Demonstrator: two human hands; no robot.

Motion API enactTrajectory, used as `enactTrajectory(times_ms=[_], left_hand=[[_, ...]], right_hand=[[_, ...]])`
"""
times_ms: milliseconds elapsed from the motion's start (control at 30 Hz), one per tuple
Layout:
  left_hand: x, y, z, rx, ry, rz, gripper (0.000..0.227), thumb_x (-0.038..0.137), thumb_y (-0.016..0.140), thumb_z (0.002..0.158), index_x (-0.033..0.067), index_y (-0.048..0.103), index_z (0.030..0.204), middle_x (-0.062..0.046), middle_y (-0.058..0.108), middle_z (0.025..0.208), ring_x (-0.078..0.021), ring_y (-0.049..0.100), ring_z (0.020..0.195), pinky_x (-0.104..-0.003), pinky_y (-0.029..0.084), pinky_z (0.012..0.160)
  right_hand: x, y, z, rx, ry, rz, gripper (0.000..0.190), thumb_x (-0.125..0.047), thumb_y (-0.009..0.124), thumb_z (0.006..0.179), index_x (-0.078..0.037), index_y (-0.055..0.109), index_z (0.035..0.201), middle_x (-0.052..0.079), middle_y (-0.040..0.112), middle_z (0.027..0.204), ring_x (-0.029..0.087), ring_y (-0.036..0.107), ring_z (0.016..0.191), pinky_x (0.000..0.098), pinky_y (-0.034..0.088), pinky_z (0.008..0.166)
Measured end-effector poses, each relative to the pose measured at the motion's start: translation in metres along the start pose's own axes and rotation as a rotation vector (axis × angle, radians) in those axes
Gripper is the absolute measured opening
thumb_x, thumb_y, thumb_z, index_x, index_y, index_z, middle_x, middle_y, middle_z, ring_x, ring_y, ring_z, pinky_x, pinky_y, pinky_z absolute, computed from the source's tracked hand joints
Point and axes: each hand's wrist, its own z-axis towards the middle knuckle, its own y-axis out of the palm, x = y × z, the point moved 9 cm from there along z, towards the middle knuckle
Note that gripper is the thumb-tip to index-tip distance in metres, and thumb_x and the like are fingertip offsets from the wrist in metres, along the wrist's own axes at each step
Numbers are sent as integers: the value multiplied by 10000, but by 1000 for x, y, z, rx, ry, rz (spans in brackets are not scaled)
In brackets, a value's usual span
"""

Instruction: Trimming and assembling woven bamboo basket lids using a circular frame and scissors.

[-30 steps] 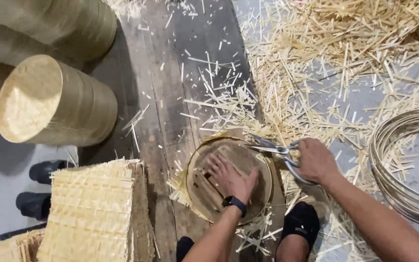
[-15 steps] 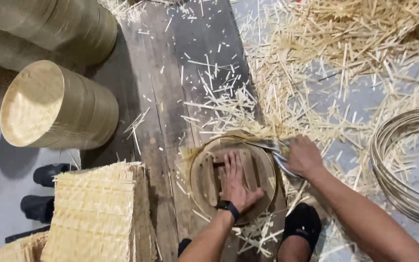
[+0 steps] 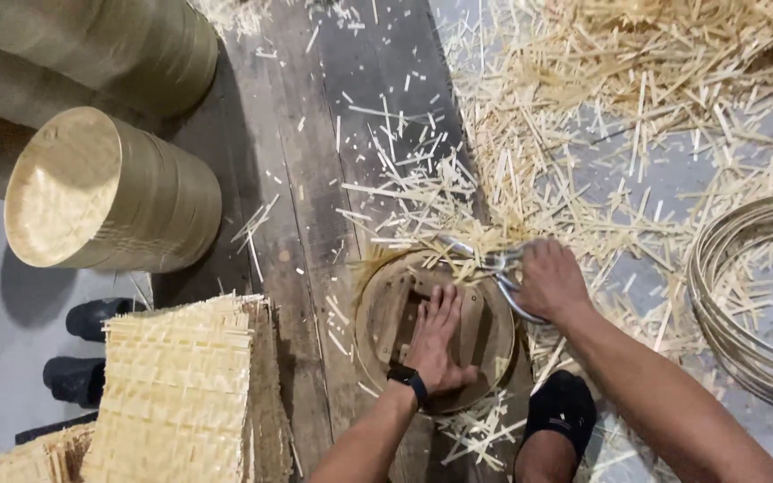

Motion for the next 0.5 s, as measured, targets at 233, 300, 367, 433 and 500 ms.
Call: enactTrajectory(times_ms=[233, 300, 367, 433, 500], left_hand=[[-14, 17, -13, -138, 151, -6, 1208, 266, 892, 628, 97, 256, 1641, -112, 151, 1749, -342, 69, 1620, -541, 80, 1302], [-15, 14, -4, -135, 173, -7, 1172, 250, 887, 650, 111, 277, 1641, -97, 168, 1754, -340, 76, 1627, -541, 88, 1306], [-15, 16, -9, -142, 181, -42, 1145, 224, 883, 672, 110, 276, 1636, -94, 171, 1750, -351, 74, 1621, -558, 79, 1294], [-15, 12, -8, -163, 194, 13, 1142, 238, 874, 667, 114, 281, 1636, -99, 177, 1751, -356, 80, 1618, -560, 80, 1289], [-7, 11, -11, -192, 213, 59, 1140, 251, 864, 662, 118, 286, 1636, -104, 182, 1752, -362, 86, 1616, -562, 80, 1284]], right_hand=[[33, 15, -45, -512, 146, 124, 600, -701, 618, 866, -117, 672, 997, 60, 601, 876, 175, 572, 761, 337, 556, 659], [31, 28, -19, -397, 128, 142, 543, -640, 631, 866, -115, 658, 1004, 67, 608, 854, 186, 568, 739, 330, 544, 650], [-7, 14, 4, -37, -109, 34, 601, -641, 632, 809, -77, 697, 1007, 89, 591, 845, 215, 550, 712, 362, 531, 674], [1, 17, 6, -283, 42, 115, 473, -535, 591, 887, -95, 705, 1018, 95, 632, 881, 225, 603, 760, 382, 583, 676], [13, 18, -16, -541, 193, 199, 356, -428, 556, 964, -115, 713, 1028, 97, 674, 917, 233, 656, 808, 400, 637, 679]])
